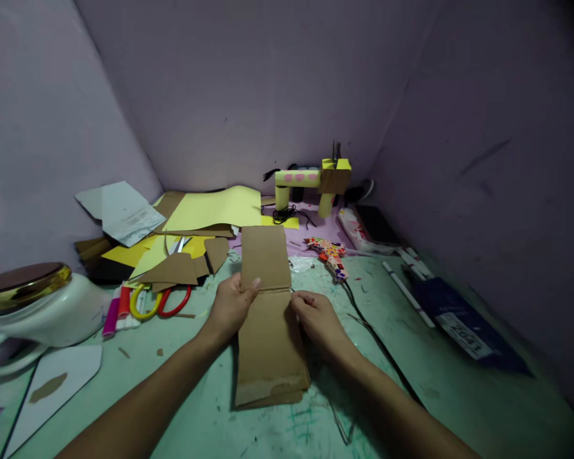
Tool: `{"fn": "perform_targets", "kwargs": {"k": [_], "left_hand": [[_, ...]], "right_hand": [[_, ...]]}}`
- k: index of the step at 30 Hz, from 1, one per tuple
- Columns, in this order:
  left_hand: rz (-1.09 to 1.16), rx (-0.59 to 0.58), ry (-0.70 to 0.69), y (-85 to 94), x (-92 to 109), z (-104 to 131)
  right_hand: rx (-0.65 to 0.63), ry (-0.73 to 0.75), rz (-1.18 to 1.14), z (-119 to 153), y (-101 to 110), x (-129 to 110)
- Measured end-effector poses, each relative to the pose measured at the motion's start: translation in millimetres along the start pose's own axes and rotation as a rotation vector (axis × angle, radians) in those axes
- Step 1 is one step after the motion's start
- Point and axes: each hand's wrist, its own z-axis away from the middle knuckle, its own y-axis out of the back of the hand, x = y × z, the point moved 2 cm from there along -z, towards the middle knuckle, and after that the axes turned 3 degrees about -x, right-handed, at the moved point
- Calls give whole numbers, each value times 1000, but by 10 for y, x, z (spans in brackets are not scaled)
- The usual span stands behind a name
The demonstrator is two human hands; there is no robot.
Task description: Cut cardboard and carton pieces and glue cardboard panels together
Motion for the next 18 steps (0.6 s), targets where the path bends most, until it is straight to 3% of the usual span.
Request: {"fn": "perform_targets", "kwargs": {"k": [9,18], "left_hand": [[-89,66,-40,4,-66,-25],[-177,303,-100,160,-175,-207]], "right_hand": [[1,181,189,55,-20,-35],[128,163,211,17,12,-45]]}}
